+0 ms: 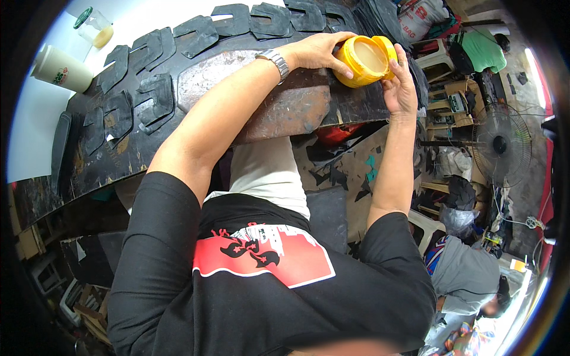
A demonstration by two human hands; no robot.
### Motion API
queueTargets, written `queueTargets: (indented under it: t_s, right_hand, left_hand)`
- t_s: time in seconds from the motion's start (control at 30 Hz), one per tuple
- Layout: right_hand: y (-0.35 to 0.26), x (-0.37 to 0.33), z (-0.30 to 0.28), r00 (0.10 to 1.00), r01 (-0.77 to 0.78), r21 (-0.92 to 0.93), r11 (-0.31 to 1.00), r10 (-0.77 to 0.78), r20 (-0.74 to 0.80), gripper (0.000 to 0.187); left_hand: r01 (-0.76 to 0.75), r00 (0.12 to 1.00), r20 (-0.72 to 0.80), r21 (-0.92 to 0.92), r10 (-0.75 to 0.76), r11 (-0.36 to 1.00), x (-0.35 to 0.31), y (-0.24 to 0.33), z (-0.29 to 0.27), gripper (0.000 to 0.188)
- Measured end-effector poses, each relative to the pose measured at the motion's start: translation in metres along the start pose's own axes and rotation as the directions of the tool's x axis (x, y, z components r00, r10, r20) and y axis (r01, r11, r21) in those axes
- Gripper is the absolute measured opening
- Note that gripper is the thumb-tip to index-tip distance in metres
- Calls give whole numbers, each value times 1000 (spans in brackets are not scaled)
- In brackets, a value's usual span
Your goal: The person repeatedly rubs small black rubber pieces on a workbench surface using both hands. They pick up individual pieces, rub them against the table, and place them back down, continuing the same motion throughout the clip.
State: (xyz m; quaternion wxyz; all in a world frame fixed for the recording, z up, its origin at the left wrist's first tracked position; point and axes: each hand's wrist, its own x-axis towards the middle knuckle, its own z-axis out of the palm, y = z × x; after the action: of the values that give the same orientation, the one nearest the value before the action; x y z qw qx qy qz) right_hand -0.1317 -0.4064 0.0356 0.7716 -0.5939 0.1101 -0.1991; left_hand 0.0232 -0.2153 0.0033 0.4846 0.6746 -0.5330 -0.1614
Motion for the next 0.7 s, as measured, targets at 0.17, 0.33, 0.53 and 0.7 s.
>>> queueTargets:
  t_s: [0.17, 0.33, 0.53, 0.7]
  right_hand:
    - [8, 4, -6, 1000, -4, 200, 980, 8, -18, 80]
    - [9, 13, -9, 996, -11, 420, 907, 48, -78, 62]
    - [-15, 5, 11, 992, 122, 268, 956, -116, -40, 68]
    - [-30, -6, 30, 967, 238, -634, 736, -117, 227, 116]
  left_hand:
    - [-17, 995, -100, 77, 24, 997, -5, 1, 8, 97]
    - [-25, 993, -109, 119, 38, 993, -7, 1, 11, 97]
    - [-34, 986, -150, 207, 66, 978, -12, 2, 16, 97]
    - [-36, 982, -170, 234, 77, 972, -13, -4, 19, 99]
